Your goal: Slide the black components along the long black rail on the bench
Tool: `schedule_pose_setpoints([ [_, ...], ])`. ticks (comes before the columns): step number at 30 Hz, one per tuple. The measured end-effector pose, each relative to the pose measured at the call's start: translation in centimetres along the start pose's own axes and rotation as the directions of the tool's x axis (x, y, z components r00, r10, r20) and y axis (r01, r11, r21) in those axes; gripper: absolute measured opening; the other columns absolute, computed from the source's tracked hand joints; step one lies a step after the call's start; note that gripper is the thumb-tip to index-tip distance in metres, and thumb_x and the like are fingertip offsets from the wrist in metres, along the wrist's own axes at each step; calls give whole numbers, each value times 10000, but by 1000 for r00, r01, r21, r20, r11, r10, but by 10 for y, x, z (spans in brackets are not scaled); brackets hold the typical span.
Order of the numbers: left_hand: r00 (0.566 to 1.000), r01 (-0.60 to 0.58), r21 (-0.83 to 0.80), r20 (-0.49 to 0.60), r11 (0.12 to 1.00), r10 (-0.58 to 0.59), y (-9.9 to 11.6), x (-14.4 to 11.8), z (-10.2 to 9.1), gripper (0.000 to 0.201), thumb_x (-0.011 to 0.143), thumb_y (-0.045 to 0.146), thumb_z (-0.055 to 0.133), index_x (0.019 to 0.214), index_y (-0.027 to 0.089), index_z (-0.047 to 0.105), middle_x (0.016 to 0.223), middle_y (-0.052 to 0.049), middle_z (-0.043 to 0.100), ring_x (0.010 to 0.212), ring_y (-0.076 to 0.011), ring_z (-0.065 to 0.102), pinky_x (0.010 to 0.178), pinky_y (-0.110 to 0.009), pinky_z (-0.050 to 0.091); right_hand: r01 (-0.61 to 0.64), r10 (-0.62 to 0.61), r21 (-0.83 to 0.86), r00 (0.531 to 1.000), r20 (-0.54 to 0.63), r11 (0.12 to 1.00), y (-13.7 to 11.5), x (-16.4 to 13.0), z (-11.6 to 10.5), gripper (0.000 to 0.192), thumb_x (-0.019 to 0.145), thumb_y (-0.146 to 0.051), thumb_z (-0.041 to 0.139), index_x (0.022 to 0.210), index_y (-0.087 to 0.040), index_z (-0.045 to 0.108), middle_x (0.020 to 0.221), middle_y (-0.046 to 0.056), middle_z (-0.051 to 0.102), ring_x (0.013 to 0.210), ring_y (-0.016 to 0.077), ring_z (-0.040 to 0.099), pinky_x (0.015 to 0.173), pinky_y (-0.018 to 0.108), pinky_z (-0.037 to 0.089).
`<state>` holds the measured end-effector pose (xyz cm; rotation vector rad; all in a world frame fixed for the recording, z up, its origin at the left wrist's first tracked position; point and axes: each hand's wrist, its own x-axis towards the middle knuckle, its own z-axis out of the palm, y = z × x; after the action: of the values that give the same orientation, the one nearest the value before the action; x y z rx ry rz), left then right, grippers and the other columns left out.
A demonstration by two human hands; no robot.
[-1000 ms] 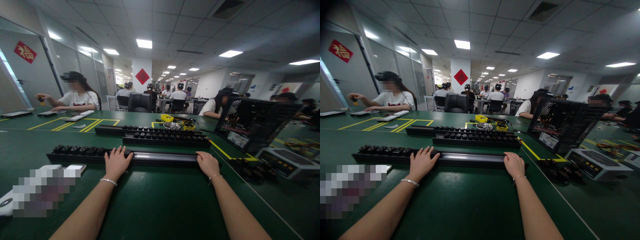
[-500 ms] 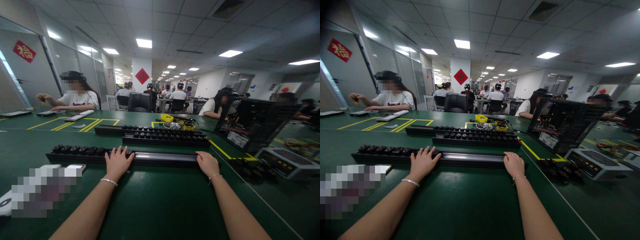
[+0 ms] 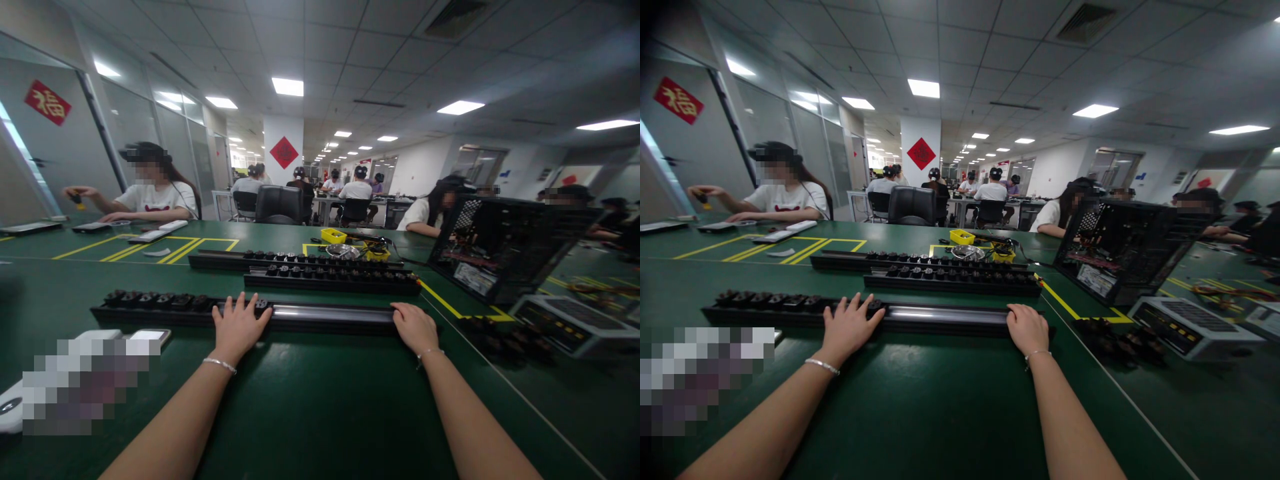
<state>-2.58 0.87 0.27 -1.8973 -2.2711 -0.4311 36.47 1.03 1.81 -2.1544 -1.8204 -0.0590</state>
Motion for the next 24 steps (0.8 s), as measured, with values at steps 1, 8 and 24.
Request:
schedule_pose_setpoints([
  [1, 1000, -1, 1, -4, 1000, 1, 0, 0, 1, 700, 816, 649, 262, 1378, 258, 409, 1462, -106, 368, 1338, -390, 273, 1043, -630, 164, -2, 2, 2, 1000, -2, 1000, 0, 0, 0, 485, 882, -353, 252, 1200, -233, 597, 1275, 38, 569, 1204, 216, 460, 992, 427, 352],
  [8, 999, -42, -2, -33, 999, 42, 2, -3, 0, 653, 845, 596, 257, 1359, 235, 435, 1446, -88, 398, 1348, -347, 278, 1055, -619, 165, 9, -9, -8, 1000, -17, 1000, 0, 0, 1, 483, 877, -345, 252, 1187, -229, 604, 1269, 31, 574, 1209, 207, 458, 994, 407, 348],
  [24, 989, -141, -5, -51, 990, 141, 5, -4, -1, 684, 849, 590, 270, 1345, 154, 450, 1417, -87, 440, 1339, -270, 324, 1091, -456, 219, 3, -3, -1, 1000, -10, 1000, 0, 0, 0, 492, 881, -348, 238, 1199, -225, 594, 1270, 27, 572, 1204, 208, 460, 993, 419, 351],
])
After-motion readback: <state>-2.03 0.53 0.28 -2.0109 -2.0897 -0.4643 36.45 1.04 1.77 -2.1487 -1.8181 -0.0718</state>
